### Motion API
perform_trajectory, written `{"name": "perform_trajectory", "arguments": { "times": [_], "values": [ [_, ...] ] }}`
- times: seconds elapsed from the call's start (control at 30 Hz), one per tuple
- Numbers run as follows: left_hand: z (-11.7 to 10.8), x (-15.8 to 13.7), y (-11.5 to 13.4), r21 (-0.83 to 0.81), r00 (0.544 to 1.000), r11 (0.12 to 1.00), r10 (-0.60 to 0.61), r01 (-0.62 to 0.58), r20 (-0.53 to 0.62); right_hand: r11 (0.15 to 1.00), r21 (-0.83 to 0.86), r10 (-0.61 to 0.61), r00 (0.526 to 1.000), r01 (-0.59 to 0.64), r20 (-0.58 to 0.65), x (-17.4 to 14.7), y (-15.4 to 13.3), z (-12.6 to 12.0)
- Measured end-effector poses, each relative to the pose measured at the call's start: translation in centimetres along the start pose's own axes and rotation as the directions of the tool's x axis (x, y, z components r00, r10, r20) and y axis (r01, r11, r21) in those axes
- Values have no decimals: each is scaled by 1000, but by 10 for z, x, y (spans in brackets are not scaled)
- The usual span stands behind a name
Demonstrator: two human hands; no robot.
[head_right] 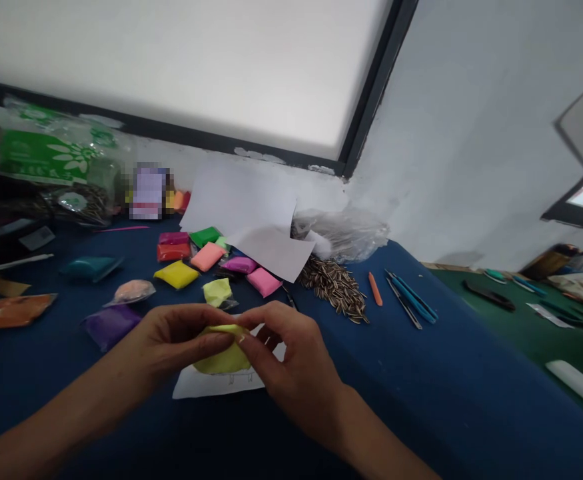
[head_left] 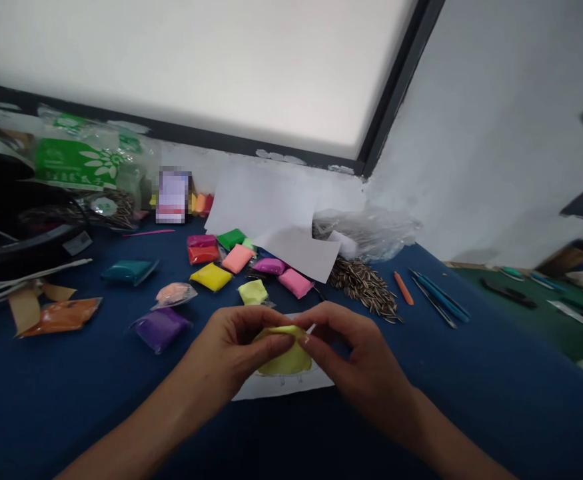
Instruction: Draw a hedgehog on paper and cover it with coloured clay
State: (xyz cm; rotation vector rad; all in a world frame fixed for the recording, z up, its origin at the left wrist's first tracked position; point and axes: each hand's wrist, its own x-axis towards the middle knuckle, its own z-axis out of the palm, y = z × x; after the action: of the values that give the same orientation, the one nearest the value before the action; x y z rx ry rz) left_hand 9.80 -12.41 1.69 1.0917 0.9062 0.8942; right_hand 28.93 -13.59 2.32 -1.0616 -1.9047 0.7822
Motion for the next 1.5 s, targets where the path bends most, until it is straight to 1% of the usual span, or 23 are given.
{"name": "perform_trajectory", "arguments": {
  "times": [0.1, 0.23, 0.3, 0.33, 0.47, 0.57, 0.63, 0.73, 0.83, 0.9, 0.97, 1.03, 1.1, 1.23, 1.3, 1.43, 1.5],
  "values": [
    [1, -1, 1, 43, 1000, 999, -16, 15, 10, 1000, 0, 19, 1000, -19, 22, 0, -1, 0],
    [1, -1, 2, 40, 1000, 999, -23, 22, 6, 999, 24, 24, 1000, -24, 1, 0, 0, 0],
    [1, -2, 3, 40, 1000, 999, -23, 23, 0, 995, 55, 78, 997, -77, -2, 0, 1, 0],
    [1, -2, 4, 48, 1000, 999, -22, 22, -2, 991, 72, 111, 994, -112, 19, 0, 2, 0],
    [0, -2, 5, 17, 999, 999, -32, 32, 3, 967, 130, 198, 969, -217, 147, 0, 1, 0],
    [0, 0, 2, -13, 997, 997, -72, 73, 33, 958, 157, 220, 967, -239, 129, 0, 0, 0],
    [0, 2, -1, 11, 995, 996, -84, 84, 57, 964, 128, 219, 969, -233, 116, -1, -1, -1],
    [-1, 4, -5, 37, 996, 998, -55, 53, 70, 981, 55, 179, 980, -184, 83, -1, -1, -1],
    [-2, 3, -7, 45, 997, 999, -27, 23, 79, 998, 20, 63, 997, -64, 34, 0, 0, 0],
    [-2, 2, -9, 65, 995, 998, -19, 12, 100, 999, 19, -38, 998, 37, 55, 1, 1, 0],
    [-2, 2, -11, 98, 994, 995, 0, -10, 105, 996, 18, -93, 990, 91, 103, 1, 3, 1],
    [-3, 2, -13, 106, 996, 994, 20, -29, 92, 996, 4, -94, 988, 94, 122, 0, 6, 1],
    [-2, 2, -12, 85, 997, 996, 19, -25, 70, 996, -19, -79, 991, 82, 104, -1, 7, 1],
    [0, -1, -7, 79, 1000, 997, -10, 9, 17, 999, -32, -8, 996, 10, 89, -1, 6, 2],
    [1, -2, -5, 89, 1000, 996, -13, 11, 21, 999, -29, 17, 996, -14, 86, 0, 4, 2],
    [1, -1, -8, 75, 1000, 997, 15, -17, 21, 999, -44, 9, 1000, -9, 3, 1, 4, 1],
    [0, 0, -10, 77, 999, 996, 32, -34, 29, 1000, -10, 23, 1000, -24, -10, 1, 4, 1]
  ]
}}
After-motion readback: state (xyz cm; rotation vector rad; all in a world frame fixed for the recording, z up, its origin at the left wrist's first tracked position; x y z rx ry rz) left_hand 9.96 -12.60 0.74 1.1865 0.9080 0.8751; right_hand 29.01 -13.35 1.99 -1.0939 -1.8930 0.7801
